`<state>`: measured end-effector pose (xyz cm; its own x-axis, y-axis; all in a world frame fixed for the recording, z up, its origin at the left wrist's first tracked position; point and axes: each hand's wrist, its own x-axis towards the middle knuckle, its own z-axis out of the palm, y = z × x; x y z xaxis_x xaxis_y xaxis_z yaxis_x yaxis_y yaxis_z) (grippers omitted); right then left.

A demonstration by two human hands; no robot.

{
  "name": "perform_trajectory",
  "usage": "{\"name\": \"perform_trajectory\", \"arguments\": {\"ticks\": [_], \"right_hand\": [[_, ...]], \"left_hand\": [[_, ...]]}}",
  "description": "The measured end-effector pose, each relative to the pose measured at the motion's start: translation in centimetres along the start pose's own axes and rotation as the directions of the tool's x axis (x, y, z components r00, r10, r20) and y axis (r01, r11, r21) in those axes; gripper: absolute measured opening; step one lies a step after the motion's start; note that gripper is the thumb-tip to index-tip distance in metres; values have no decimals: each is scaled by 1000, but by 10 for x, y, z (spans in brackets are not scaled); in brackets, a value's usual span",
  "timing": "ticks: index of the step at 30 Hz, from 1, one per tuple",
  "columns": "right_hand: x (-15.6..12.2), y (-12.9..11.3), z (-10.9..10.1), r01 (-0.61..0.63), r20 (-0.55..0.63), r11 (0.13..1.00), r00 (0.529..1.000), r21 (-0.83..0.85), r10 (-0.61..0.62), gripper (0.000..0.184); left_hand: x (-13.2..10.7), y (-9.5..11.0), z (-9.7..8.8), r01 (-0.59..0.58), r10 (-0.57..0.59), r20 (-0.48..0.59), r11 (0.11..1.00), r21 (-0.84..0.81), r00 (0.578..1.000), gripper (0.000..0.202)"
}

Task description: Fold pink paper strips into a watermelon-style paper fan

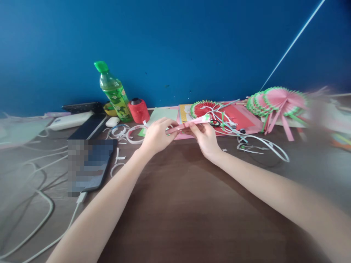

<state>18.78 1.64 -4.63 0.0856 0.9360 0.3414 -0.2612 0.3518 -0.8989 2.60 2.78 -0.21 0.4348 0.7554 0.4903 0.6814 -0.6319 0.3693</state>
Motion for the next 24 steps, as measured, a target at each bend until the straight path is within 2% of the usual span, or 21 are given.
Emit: {"name": "perform_trajectory", "arguments": {"ticks": [7, 13, 17, 21, 24], "right_hand": [[0, -1, 0, -9, 11, 1000, 1000, -8, 9, 23], [-2, -2, 1, -24, 23, 999, 999, 24, 24, 19], [-2, -2, 1, -32, 35, 998, 999, 45, 31, 18], [0, -1, 0, -56, -3, 997, 998, 57, 57, 19], [1, -2, 0, -61, -16, 994, 998, 95, 63, 17]], "left_hand": [[2, -2, 3, 93, -88, 29, 970, -223, 996, 11], [4, -10, 8, 283, -225, 175, 823, -493, 959, 12], [3, -16, 7, 378, -223, 324, 724, -577, 919, 16], [2, -17, 1, 383, -189, 355, 677, -628, 916, 27], [1, -18, -5, 405, -153, 417, 669, -624, 896, 42]]}}
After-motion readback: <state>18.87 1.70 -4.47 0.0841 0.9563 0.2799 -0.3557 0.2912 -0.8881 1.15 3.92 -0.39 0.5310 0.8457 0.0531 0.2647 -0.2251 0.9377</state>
